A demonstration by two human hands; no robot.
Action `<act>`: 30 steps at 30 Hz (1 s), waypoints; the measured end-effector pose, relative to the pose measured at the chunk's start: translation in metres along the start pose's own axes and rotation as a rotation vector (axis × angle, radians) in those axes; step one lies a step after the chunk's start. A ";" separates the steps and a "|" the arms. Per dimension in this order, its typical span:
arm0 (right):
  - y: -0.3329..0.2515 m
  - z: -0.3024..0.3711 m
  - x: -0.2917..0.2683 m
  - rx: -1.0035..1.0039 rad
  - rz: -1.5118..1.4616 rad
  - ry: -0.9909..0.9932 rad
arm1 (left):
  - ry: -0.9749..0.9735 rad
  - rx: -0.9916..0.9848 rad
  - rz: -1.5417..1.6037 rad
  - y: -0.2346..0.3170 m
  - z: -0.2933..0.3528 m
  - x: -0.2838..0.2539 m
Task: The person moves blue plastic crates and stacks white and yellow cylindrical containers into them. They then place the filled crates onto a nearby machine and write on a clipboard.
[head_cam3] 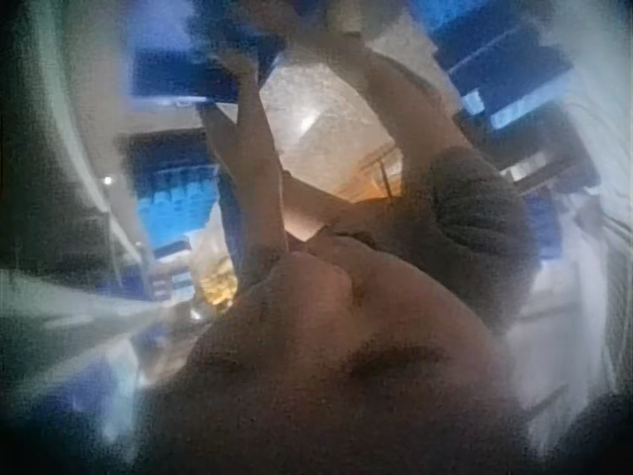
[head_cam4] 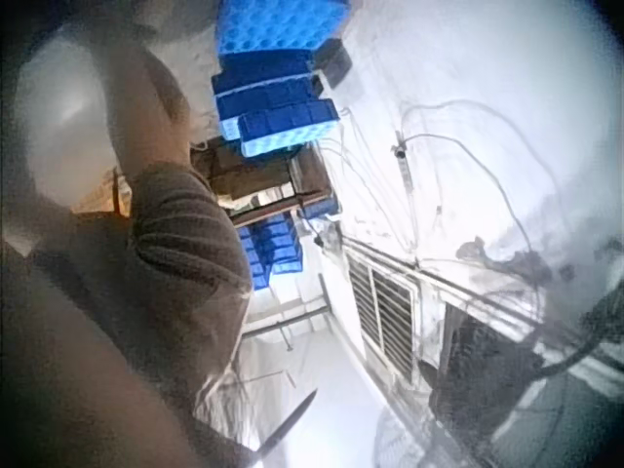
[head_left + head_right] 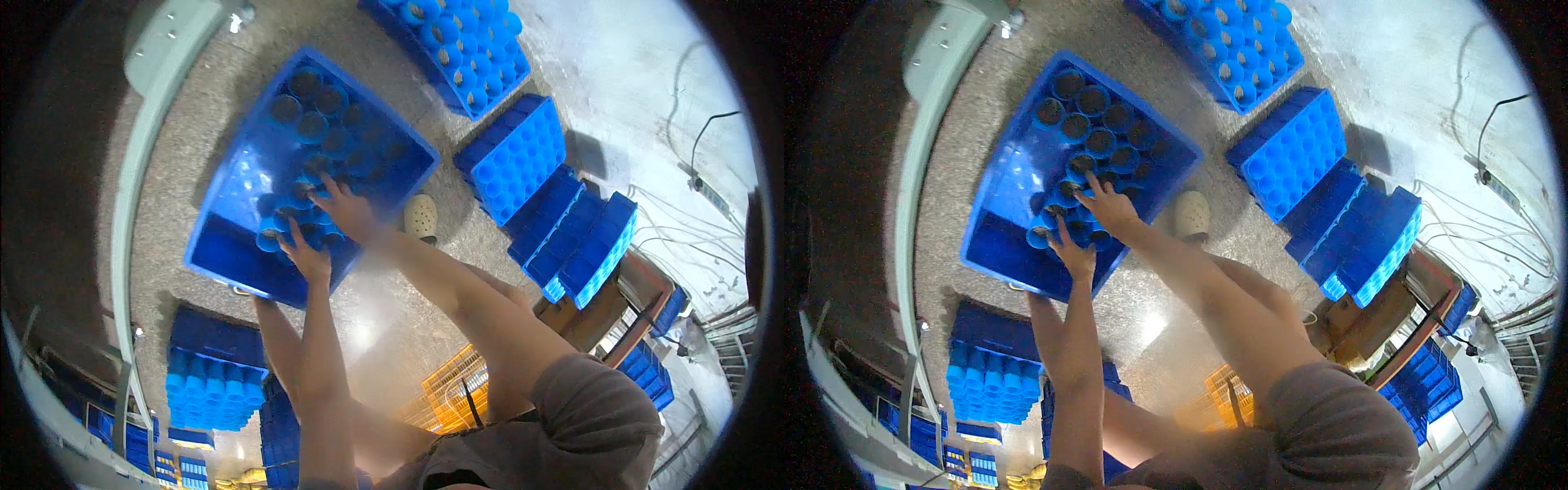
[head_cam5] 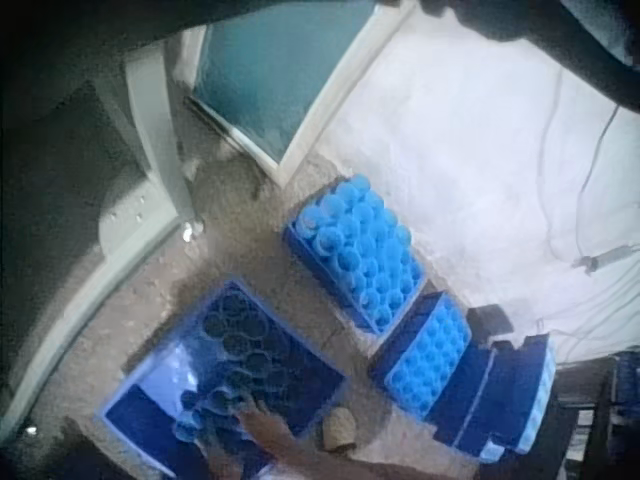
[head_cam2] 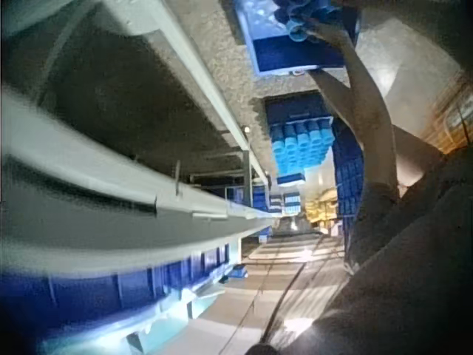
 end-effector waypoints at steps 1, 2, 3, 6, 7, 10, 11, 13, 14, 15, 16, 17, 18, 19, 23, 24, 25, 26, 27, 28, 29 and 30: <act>-0.006 0.001 -0.019 0.010 0.004 -0.047 | -0.078 -0.034 -0.045 0.009 -0.002 -0.013; -0.012 0.005 -0.046 0.014 -0.042 -0.053 | -0.164 -0.081 -0.074 0.021 0.001 -0.030; -0.019 0.009 -0.076 0.035 -0.057 -0.113 | -0.283 -0.170 -0.119 0.036 0.004 -0.052; -0.061 0.009 -0.210 0.075 -0.231 -0.072 | -0.513 0.102 0.147 0.138 0.015 -0.164; -0.078 0.016 -0.267 0.098 -0.301 -0.085 | -0.535 0.131 0.157 0.175 0.028 -0.216; -0.164 0.002 -0.446 -0.238 -0.420 0.313 | -0.253 0.450 0.316 0.283 0.052 -0.408; -0.193 0.000 -0.503 -0.372 -0.457 0.466 | -0.234 0.538 0.352 0.308 0.054 -0.472; -0.248 -0.017 -0.600 -0.660 -0.431 0.796 | 0.096 0.657 0.318 0.339 0.035 -0.599; -0.272 -0.037 -0.635 -0.714 -0.412 0.895 | 0.339 0.702 0.167 0.351 0.014 -0.648; -0.294 -0.067 -0.662 -0.731 -0.376 0.959 | 0.650 0.732 0.300 0.359 -0.016 -0.684; -0.319 -0.109 -0.685 -0.835 -0.328 1.078 | 0.890 0.869 0.168 0.372 -0.051 -0.719; -0.349 -0.153 -0.702 -0.833 -0.245 1.140 | 0.932 0.797 0.193 0.378 -0.087 -0.743; -0.377 -0.192 -0.714 -0.817 -0.079 1.253 | 1.010 0.634 -0.069 0.387 -0.131 -0.766; -0.390 -0.233 -0.720 -0.744 -0.081 1.041 | 1.013 0.443 -0.234 0.392 -0.173 -0.782; -0.430 -0.373 -0.708 -0.743 0.285 0.519 | 0.560 0.274 -0.453 0.396 -0.284 -0.789; -0.436 -0.401 -0.696 -0.690 0.466 0.366 | 0.572 0.329 -0.396 0.395 -0.291 -0.783; -0.427 -0.415 -0.695 -0.571 0.381 0.454 | 0.572 0.348 -0.403 0.394 -0.297 -0.783; -0.419 -0.425 -0.697 -0.447 0.298 0.544 | 0.558 0.362 -0.405 0.393 -0.300 -0.780; -0.414 -0.428 -0.695 -0.442 0.286 0.541 | 0.606 0.400 -0.411 0.392 -0.297 -0.782; -0.408 -0.423 -0.692 -0.440 0.275 0.534 | 0.614 0.424 -0.415 0.391 -0.293 -0.784; -0.402 -0.414 -0.692 -0.439 0.264 0.526 | 0.620 0.418 -0.418 0.390 -0.287 -0.785; -0.397 -0.396 -0.697 -0.475 0.215 0.538 | 0.645 0.496 -0.418 0.394 -0.274 -0.787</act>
Point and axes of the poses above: each hand's wrist, its own z-axis away from the middle knuckle, its own x-axis out of the palm, y = z × x, the point moved 5 cm from there along -z, towards the middle knuckle, and after that the axes turned 3 degrees about y, right-handed, at the moved point
